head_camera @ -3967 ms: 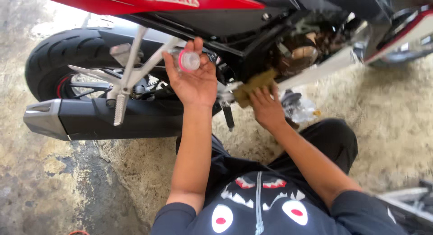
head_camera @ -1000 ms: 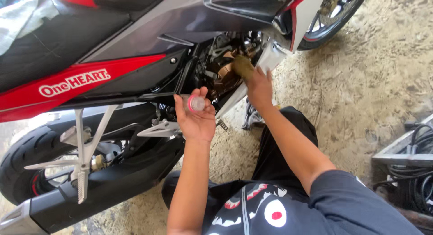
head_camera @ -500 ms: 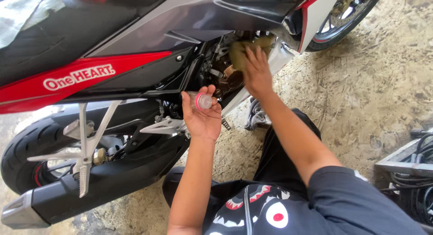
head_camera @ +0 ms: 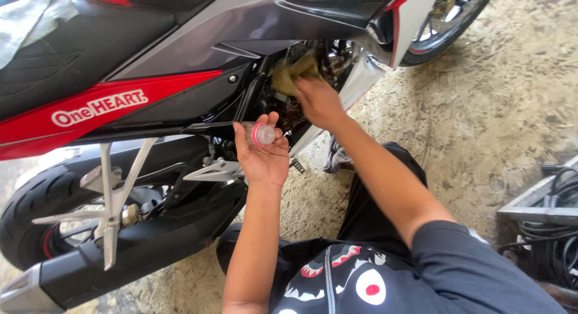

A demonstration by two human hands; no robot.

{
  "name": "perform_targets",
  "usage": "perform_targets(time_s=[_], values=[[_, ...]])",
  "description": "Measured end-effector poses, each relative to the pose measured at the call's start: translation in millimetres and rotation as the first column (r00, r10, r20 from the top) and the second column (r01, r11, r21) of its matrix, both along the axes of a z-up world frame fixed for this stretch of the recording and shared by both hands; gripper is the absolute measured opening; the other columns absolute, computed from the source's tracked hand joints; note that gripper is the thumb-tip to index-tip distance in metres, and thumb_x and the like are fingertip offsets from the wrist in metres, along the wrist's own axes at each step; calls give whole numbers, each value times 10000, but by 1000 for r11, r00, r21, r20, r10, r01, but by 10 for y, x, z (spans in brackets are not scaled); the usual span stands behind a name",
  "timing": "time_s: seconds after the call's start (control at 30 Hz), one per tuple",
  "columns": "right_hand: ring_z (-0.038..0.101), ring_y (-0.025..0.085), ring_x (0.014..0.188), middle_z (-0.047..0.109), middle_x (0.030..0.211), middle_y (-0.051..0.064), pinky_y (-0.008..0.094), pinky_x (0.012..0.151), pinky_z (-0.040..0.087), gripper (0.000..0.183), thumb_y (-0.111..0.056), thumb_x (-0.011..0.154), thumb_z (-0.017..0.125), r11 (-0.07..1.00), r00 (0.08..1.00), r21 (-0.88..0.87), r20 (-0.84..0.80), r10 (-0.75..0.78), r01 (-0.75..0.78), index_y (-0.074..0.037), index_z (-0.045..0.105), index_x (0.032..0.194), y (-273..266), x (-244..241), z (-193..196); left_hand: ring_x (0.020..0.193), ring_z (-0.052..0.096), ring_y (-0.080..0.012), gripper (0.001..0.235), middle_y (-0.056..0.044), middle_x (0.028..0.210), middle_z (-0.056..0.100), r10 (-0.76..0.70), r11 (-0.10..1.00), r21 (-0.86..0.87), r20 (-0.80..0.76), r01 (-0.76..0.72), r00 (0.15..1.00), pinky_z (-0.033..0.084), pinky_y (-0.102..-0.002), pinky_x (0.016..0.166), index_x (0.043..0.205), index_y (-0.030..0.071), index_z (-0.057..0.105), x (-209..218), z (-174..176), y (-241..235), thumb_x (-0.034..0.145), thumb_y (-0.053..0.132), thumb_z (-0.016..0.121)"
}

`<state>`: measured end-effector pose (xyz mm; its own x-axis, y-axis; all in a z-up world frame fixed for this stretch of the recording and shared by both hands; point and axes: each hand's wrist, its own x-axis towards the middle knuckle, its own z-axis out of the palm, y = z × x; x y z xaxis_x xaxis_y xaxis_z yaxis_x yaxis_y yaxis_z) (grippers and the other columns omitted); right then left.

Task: The person wipes the exterior panels and engine components of a red and white motorcycle with a sponge, applying a liquid from a small bottle.

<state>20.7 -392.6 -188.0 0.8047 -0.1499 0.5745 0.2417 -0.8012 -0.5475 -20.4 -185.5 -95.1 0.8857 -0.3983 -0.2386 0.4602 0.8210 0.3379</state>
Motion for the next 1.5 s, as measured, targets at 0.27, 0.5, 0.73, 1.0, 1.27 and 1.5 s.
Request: perform_targets(time_s=[0.27,0.5,0.73,1.0,1.27,1.5], values=[[577,345,1313,625,1384,205,399,1124,444,354,-188,1089,461,714,815,521,57,-577,468,-38,583,1385,-594,-137,-807,744,632,-204,600,-152,1095,715,-6,999,39,-67,9,998,506,-287,663,1083,7,671,155,-77,-104,957,591,618],[627,294,1265,567,1462,220,371,1050,512,404,-139,1068,474,653,884,634,-108,-455,414,-42,541,1454,-137,111,-608,742,634,-193,599,-146,1116,716,27,999,36,-48,-25,998,509,-291,667,1083,11,674,103,-72,-55,956,595,626],[654,427,1132,700,1221,234,484,977,511,315,-62,1026,553,881,911,277,41,-410,384,-41,604,1336,-172,-221,-770,764,643,-186,589,-139,1126,715,-1,1000,-28,-5,1,1000,514,-277,673,1095,13,668,153,-147,-53,957,585,630],[702,457,1016,729,1098,269,516,864,568,319,-123,1039,533,737,798,310,-293,-527,601,-35,648,1322,-139,21,-759,761,634,-191,596,-156,1135,712,17,999,-44,-34,-18,999,510,-284,671,1116,4,659,143,-173,20,965,580,644],[726,358,893,694,1122,150,471,725,665,307,-149,1049,405,-488,923,785,-351,157,382,-92,535,1321,564,29,-1600,766,647,-209,595,-148,1137,713,43,998,-54,-25,-45,999,512,-295,669,1106,9,677,249,-206,172,951,583,645],[682,237,954,669,1151,55,390,761,630,262,-158,1030,437,-557,912,723,-344,223,409,-195,572,1251,581,206,-1468,777,641,-196,592,-151,1140,718,59,997,-52,1,-59,998,508,-289,688,1107,3,677,257,-254,340,983,581,635]])
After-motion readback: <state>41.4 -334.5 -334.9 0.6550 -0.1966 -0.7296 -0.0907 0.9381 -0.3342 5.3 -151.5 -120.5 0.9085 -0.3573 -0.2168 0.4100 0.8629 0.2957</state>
